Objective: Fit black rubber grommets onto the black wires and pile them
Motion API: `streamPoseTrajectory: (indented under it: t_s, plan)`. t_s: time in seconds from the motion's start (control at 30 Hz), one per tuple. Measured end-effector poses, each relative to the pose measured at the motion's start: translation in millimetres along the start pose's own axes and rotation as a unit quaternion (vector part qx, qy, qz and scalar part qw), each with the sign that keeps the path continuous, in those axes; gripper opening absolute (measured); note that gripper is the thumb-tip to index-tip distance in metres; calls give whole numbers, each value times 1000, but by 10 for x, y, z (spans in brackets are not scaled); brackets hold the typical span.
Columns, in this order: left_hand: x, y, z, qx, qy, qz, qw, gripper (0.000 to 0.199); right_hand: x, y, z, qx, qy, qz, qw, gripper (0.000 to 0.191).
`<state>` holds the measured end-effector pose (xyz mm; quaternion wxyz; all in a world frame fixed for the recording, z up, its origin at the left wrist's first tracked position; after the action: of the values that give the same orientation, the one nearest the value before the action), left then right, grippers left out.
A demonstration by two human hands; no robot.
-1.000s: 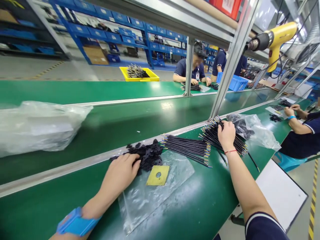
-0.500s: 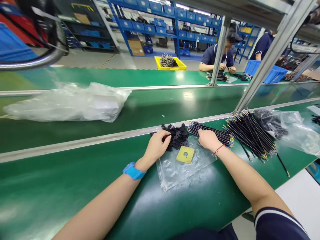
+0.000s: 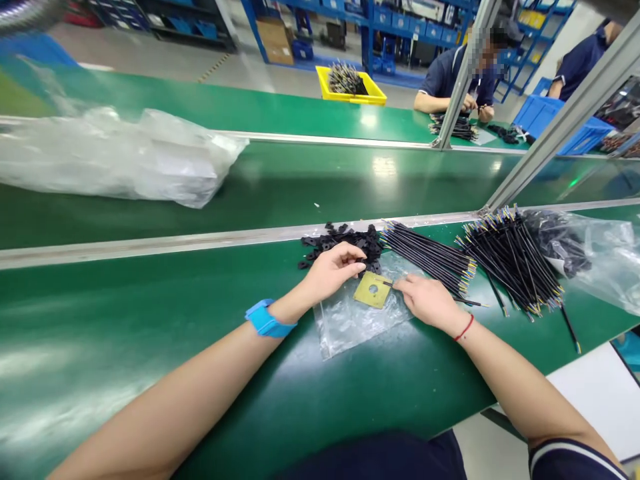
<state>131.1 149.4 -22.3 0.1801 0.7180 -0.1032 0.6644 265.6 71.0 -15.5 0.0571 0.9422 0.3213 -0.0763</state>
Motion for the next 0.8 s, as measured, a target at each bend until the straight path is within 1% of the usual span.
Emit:
streamPoseTrajectory:
  t_s: [0.07,0.1,0.13,0.2,0.27,0.33,0.37,0.43,0.5,0.57,0.67,0.8]
  plan:
    - [-83,16,74,-29,64,-59,996,17,-12,-16,52,-30,38,24,999,31]
    - [-129,32,113,-43,101,-91,990,18,-4,-33,45,-27,34,35,998,30]
    - [-173,50,150,-55,137,-120,982,20,8,-51,20,-13,11,42,999,28]
    - [-246,80,190,-64,197,-166,964,22,55,-63,-62,41,-77,56,995,25]
    - [-293,91,188,-58,231,-190,953,20,127,-22,-156,112,-183,74,974,23]
    - [-316,92,188,-57,242,-200,948,17,191,59,-223,173,-260,91,946,25]
    - [-321,95,198,-61,245,-203,946,16,204,97,-250,197,-282,94,934,26]
    - [-319,112,243,-79,250,-210,942,17,179,143,-295,224,-292,83,926,27]
    - [-297,138,289,-97,254,-211,939,21,125,149,-328,231,-271,66,932,26]
    - [-267,157,307,-102,249,-205,941,24,79,136,-350,229,-243,54,941,25]
    - [-244,161,288,-90,218,-192,953,26,22,113,-368,222,-205,35,953,25]
    - [-256,149,240,-60,152,-178,970,27,-84,106,-390,216,-164,-20,962,25]
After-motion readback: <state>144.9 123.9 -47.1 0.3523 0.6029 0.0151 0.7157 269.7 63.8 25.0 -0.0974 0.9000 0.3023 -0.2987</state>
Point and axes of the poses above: each hand's wrist, its own y-axis away from the middle knuckle, its own z-axis out of the palm, x = y × z, the point moved 10 cm from there along -y, towards the middle knuckle, and after that the axes turned 14 degrees about -z, right-handed, at the moved point
